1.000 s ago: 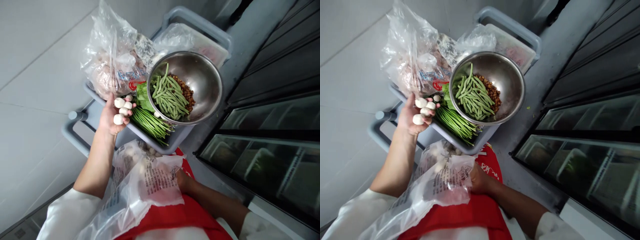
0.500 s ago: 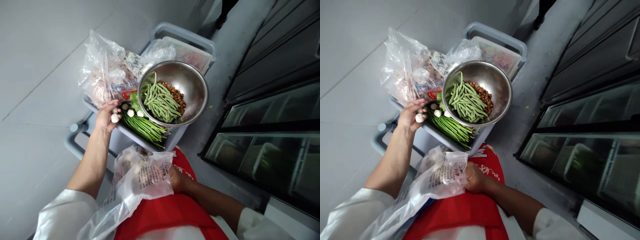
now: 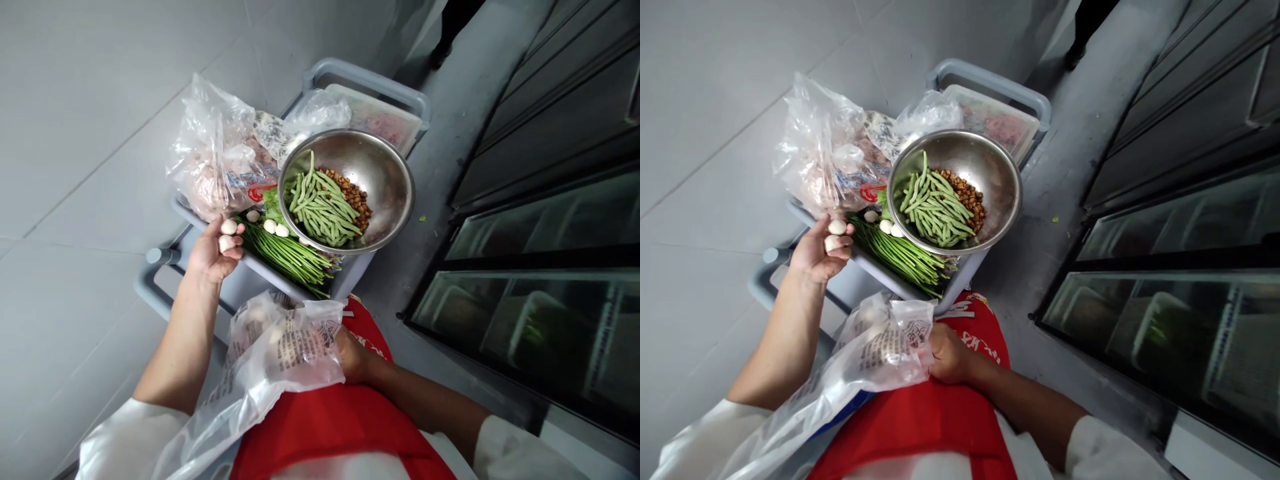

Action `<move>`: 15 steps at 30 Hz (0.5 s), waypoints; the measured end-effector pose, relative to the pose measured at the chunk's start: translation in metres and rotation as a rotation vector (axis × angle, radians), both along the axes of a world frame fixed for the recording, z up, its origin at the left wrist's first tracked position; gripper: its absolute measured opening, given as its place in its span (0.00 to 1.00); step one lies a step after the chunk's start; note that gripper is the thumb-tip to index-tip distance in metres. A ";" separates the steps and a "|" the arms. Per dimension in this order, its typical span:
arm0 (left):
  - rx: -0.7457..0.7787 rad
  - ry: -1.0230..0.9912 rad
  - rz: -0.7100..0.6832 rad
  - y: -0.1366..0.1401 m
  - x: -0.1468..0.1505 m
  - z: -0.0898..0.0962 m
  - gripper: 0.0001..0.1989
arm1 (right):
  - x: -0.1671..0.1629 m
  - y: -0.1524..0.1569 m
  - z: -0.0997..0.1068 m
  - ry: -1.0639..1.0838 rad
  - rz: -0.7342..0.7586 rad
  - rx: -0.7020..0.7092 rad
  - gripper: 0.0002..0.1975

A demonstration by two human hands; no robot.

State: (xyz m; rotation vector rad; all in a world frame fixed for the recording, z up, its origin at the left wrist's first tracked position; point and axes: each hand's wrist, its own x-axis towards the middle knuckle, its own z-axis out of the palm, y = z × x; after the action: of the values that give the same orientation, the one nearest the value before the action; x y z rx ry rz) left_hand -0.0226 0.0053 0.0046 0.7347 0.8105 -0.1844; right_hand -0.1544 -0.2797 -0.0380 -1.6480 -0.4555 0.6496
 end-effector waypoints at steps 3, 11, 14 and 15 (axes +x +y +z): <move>0.033 -0.014 -0.025 0.002 0.001 -0.003 0.21 | 0.004 -0.002 0.002 0.056 0.169 0.109 0.19; 0.139 -0.073 0.040 0.000 -0.002 -0.009 0.12 | 0.010 -0.002 0.002 0.018 0.133 0.169 0.18; 0.158 -0.106 0.025 -0.004 -0.004 -0.010 0.08 | 0.008 -0.003 0.000 -0.016 0.123 0.179 0.17; 0.163 -0.114 0.017 -0.006 -0.004 -0.010 0.08 | 0.006 -0.003 0.000 -0.018 0.122 0.179 0.17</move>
State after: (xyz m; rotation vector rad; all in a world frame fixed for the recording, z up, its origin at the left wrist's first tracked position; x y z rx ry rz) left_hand -0.0264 -0.0004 -0.0051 0.8839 0.7280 -0.0604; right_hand -0.1484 -0.2832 -0.0383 -1.4658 -0.6139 0.6651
